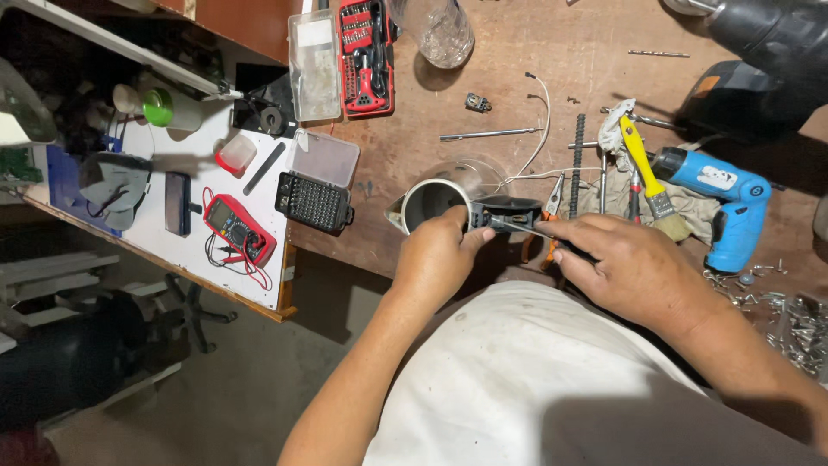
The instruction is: The person uses a screwdriver to remove screws from the base of a stainless steel electric kettle. They then select a screw from a container and attempt to insert it into the kettle's base, continuing to adjust the internal components.
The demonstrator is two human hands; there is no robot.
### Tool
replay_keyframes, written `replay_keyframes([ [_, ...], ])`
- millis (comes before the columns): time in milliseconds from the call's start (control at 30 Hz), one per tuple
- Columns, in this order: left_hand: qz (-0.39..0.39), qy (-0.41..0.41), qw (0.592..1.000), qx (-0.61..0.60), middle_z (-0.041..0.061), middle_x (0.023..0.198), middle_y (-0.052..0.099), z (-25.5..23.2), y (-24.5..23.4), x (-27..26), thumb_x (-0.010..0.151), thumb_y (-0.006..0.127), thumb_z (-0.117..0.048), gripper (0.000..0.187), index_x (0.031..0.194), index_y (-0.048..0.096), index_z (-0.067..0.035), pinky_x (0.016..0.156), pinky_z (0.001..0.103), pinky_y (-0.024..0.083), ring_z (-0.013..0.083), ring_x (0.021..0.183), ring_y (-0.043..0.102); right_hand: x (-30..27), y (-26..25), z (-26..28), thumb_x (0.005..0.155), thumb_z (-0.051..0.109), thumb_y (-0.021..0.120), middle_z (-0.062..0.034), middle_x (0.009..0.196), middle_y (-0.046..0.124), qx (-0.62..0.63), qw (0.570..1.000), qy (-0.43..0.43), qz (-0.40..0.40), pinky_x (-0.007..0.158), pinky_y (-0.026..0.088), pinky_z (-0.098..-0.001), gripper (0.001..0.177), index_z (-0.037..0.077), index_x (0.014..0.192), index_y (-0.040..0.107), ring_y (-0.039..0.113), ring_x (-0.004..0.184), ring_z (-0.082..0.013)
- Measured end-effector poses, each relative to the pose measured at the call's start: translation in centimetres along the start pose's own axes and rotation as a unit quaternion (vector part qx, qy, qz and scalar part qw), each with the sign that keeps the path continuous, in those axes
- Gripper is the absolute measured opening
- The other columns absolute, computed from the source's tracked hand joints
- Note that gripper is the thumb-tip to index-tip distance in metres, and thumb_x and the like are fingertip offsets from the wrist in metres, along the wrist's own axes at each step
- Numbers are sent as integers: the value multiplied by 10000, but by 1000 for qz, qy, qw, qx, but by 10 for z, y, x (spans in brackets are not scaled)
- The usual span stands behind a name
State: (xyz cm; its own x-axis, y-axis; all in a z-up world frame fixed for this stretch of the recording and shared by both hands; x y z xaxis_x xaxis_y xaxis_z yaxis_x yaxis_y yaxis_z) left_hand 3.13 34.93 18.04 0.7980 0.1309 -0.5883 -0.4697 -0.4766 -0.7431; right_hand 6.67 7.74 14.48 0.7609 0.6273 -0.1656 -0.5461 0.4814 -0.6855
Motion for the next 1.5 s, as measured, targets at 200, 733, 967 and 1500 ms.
replay_keyframes([
  [200,-47,34,998,-27,161,927,780,30,-5,-2,1178,703,-432,343,1074,565,-136,728,585,482,522,907,691,11,10,5,1049,462,767,-35,1395,871,-26,1000,-6,5,987,668,-539,442,272,1448,785,823,1262,-330],
  [733,-7,14,974,-226,-84,919,643,83,-28,-42,1160,735,-335,204,1229,810,-157,821,302,456,100,902,532,39,10,59,1099,463,666,-4,1185,815,-85,990,-55,101,898,699,-601,384,346,1444,786,809,1146,-334],
  [967,7,-18,971,-240,-108,950,657,96,-26,-50,1138,743,-353,212,1247,832,-195,855,282,467,80,927,565,52,6,78,1124,417,659,-35,1112,831,-73,988,-65,118,945,679,-574,269,302,1325,798,801,1118,-352],
  [1500,-5,20,937,-349,-109,1048,703,139,-14,-57,1135,745,-353,294,1306,840,-134,919,277,494,58,996,590,59,17,98,1099,361,703,-33,935,787,-100,983,-143,63,764,658,-598,111,262,1086,753,797,947,-373],
])
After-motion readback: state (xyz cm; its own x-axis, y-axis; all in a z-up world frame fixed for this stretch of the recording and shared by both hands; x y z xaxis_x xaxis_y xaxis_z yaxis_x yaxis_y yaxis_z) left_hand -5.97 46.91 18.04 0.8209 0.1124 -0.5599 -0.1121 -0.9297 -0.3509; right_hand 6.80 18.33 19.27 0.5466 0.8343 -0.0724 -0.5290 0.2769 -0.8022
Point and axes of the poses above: each hand's wrist, its own x-axis towards the middle knuckle, its own y-axis out of the palm, z = x × y, the point moved 3 cm from there along x, towards the middle knuckle
